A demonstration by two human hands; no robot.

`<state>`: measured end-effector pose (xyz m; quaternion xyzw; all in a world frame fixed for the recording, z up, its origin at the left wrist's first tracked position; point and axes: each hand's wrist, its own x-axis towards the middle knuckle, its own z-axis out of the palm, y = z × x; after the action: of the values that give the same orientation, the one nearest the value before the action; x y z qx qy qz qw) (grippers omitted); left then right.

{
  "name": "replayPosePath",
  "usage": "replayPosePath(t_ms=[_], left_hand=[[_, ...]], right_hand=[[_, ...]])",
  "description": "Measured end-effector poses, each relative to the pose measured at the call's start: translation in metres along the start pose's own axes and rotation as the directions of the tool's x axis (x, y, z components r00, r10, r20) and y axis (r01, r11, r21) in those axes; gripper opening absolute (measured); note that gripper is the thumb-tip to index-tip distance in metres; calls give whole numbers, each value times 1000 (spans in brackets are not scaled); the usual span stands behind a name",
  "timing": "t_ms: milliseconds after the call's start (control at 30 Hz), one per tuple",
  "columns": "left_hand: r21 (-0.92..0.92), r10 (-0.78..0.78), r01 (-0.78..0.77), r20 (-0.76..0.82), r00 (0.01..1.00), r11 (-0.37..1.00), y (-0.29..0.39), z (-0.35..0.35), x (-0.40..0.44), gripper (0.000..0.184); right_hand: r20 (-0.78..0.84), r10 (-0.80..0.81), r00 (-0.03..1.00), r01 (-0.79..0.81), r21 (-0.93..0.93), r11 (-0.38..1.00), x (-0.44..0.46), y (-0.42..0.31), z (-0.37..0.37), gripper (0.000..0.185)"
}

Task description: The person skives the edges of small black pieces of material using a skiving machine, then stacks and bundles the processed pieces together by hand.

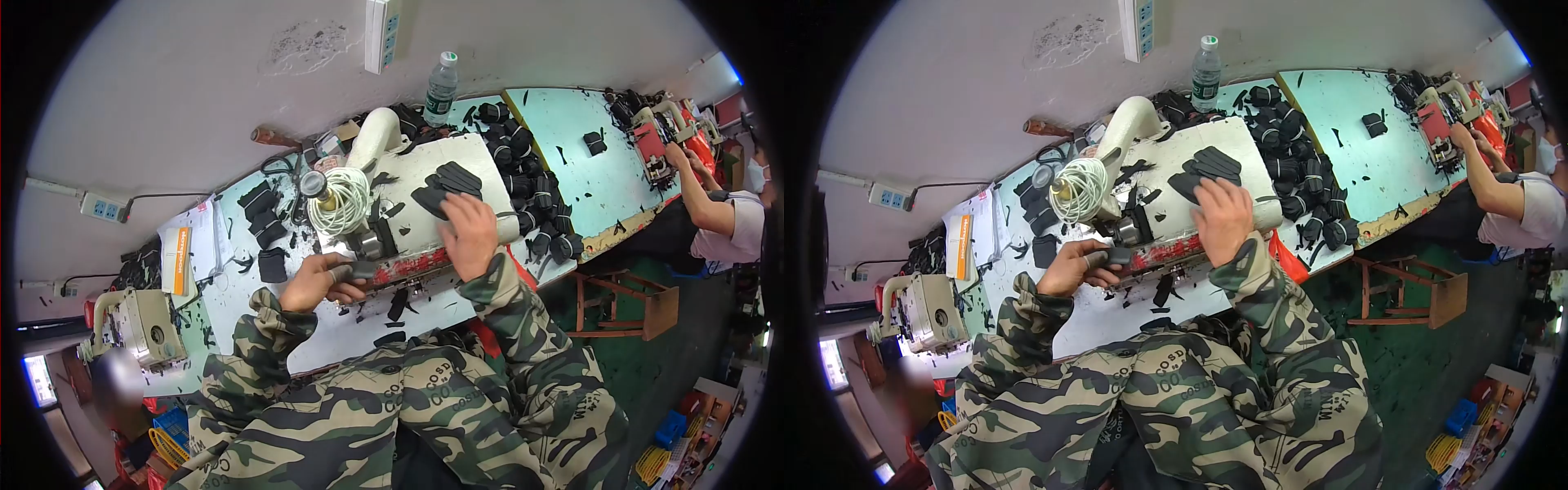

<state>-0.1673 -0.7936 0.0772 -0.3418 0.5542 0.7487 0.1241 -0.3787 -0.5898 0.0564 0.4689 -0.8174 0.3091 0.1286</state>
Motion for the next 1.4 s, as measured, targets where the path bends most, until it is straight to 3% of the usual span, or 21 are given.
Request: replayPosePath(t_ms=[133, 233, 367, 500, 533, 600, 667, 767, 833, 867, 967, 1067, 1267, 1333, 1367, 1400], left_hand=[[76, -57, 55, 20, 998, 996, 2, -2, -5, 26], [106, -72, 74, -25, 997, 992, 5, -6, -9, 26], [128, -71, 82, -84, 994, 988, 3, -17, -8, 26], [128, -79, 89, -88, 993, 988, 9, -17, -10, 26], [115, -76, 84, -72, 994, 990, 9, -15, -9, 26], [84, -71, 73, -32, 997, 994, 9, -3, 0, 27], [225, -102, 99, 2, 995, 969, 16, 9, 12, 26], [243, -111, 103, 19, 994, 965, 17, 2, 13, 26], [224, -111, 95, 58, 992, 970, 16, 4, 9, 26], [239, -94, 72, 86, 992, 968, 14, 10, 6, 26], [273, -64, 3, 212, 975, 962, 20, 49, 0, 29], [181, 73, -122, 257, 964, 976, 18, 78, 6, 40], [165, 139, -167, 166, 976, 972, 2, 94, 2, 35], [86, 220, -217, -28, 975, 972, -15, 81, -13, 26], [95, 240, -224, -222, 945, 970, -20, 68, -23, 20], [57, 338, -346, -406, 849, 937, -38, 50, -27, 23]], right_hand=[[-25, -31, 999, 27, -125, 992, -10, -13, -6, 35], [23, 47, 999, -49, 118, 992, -19, -27, -8, 29], [235, 139, 962, -227, 401, 888, -22, -62, 1, 17], [269, 125, 955, -245, 477, 844, -16, -70, 7, 17], [314, 170, 934, -314, 498, 808, -13, -73, 6, 17], [373, 170, 912, -341, 460, 820, -5, -77, 17, 19], [384, 171, 907, -322, 373, 870, -6, -79, 32, 19], [294, 154, 943, -258, 357, 898, -8, -71, 28, 17], [49, 86, 995, -98, 356, 929, -2, -49, 6, 16], [-78, 76, 994, -55, 244, 968, 1, -37, -2, 18], [-48, -106, 993, 103, -50, 993, -2, -6, -14, 27], [-46, 30, 998, -30, 10, 1000, -19, 0, -25, 29], [-61, 117, 991, -110, 106, 988, -37, 4, -27, 26], [-21, 199, 980, -190, 221, 957, -43, 5, -30, 24], [32, 264, 964, -261, 313, 913, -52, 2, -32, 23], [91, 322, 942, -331, 397, 856, -63, -1, -34, 22]])
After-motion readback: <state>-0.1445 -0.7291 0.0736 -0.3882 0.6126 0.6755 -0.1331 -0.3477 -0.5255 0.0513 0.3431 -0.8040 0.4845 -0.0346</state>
